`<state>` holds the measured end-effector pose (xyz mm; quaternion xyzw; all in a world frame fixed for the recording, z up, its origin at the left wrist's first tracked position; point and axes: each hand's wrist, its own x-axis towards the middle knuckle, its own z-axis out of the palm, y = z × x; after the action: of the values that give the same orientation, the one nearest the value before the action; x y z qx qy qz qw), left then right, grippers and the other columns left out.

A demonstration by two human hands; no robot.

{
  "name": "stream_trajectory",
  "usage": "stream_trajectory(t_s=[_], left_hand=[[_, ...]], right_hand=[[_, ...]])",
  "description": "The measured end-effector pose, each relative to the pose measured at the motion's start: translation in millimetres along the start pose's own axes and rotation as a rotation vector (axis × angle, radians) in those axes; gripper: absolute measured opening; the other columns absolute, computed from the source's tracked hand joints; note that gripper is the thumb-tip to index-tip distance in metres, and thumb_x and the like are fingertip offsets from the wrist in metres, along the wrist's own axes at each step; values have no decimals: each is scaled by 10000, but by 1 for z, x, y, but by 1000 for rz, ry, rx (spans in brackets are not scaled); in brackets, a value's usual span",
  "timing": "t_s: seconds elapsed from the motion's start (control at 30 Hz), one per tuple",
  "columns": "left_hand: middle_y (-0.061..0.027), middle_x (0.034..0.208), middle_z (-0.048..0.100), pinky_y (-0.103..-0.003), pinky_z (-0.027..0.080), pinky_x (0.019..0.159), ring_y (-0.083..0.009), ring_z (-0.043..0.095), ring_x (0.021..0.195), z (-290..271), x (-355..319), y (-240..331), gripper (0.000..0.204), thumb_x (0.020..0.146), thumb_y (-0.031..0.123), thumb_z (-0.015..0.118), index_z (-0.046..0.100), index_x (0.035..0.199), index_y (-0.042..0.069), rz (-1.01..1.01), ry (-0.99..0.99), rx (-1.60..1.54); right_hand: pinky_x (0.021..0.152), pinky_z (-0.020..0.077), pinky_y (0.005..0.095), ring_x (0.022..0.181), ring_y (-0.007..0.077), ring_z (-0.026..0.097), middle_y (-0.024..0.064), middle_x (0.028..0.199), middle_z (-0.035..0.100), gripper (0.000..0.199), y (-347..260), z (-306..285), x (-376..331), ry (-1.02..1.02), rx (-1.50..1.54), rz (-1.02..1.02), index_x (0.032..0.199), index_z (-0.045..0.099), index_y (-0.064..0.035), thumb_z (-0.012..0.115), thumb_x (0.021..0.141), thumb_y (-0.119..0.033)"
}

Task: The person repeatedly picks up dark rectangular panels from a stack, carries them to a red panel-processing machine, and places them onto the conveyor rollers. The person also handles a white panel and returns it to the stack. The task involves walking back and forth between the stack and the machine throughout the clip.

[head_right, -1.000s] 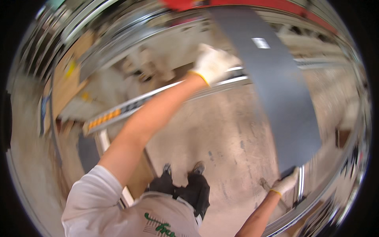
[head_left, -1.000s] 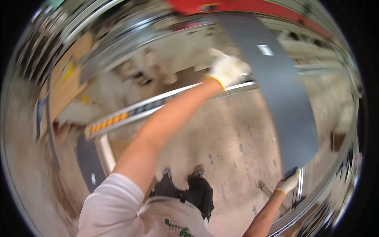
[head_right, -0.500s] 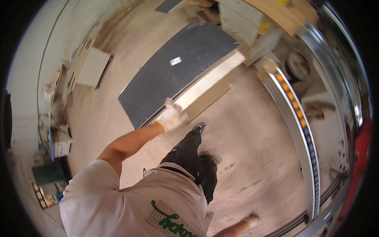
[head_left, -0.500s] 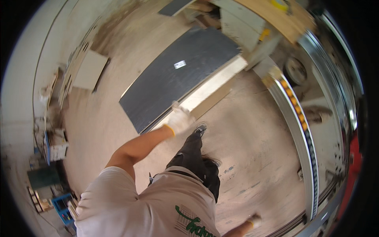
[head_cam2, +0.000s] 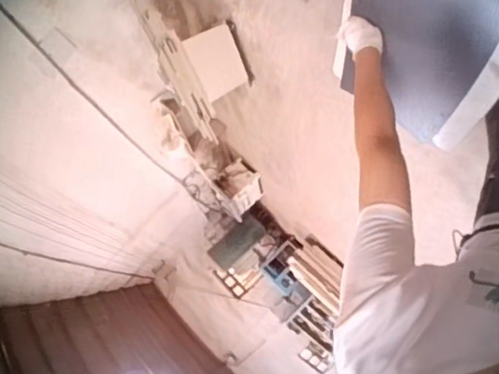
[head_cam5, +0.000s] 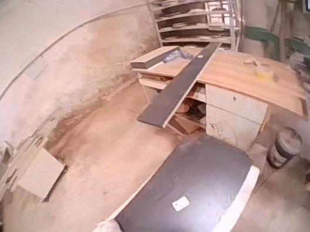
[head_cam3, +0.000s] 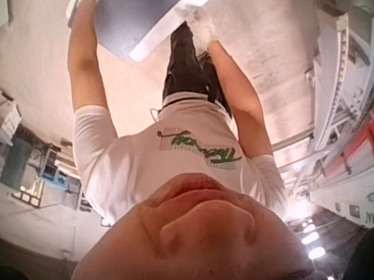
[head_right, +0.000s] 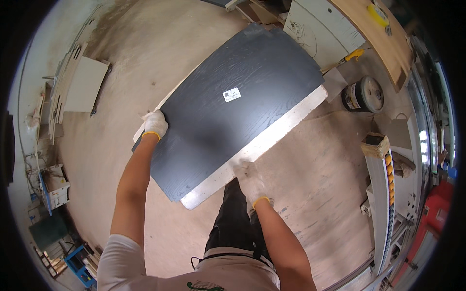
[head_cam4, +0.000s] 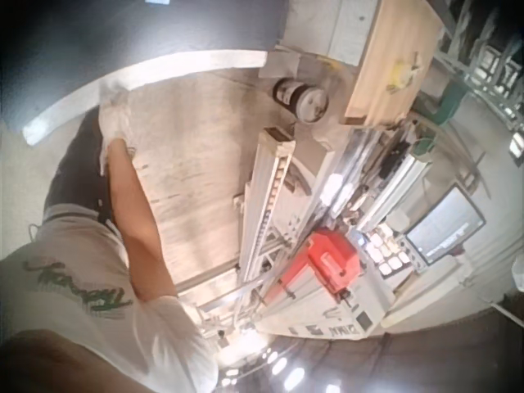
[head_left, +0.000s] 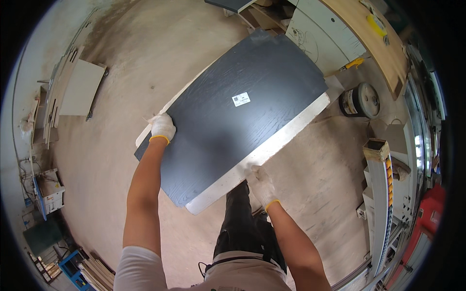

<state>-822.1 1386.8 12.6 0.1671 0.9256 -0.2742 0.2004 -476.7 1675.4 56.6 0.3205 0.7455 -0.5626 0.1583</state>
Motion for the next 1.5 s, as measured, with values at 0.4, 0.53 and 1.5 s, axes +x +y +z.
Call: stream_trajectory(t_s=[0.4,0.53,1.5], left_hand=[[-337,1208,680,-603,462,1032,-494,606,1225,-18,-76,0,756,1052,675,409,769,1060,10,161,36,-545],[-409,1210,670,-524,467,1059,-546,628,1146,-42,-80,-12,863,1006,716,508,749,816,-90,208,-123,-918],[43,603,356,-413,251,523,-118,297,601,-271,-372,287,722,965,565,756,391,560,92,751,55,-1356]], right_hand=[[1032,504,453,1167,491,652,333,1245,692,793,-7,65,15,424,254,420,1425,560,57,458,1084,-651],[1083,469,455,1277,510,604,339,1345,663,813,-24,36,-11,401,263,523,1592,418,4,472,1087,-631],[735,545,365,755,177,653,118,877,728,458,60,-290,-377,1025,705,-52,992,731,66,763,963,-389]])
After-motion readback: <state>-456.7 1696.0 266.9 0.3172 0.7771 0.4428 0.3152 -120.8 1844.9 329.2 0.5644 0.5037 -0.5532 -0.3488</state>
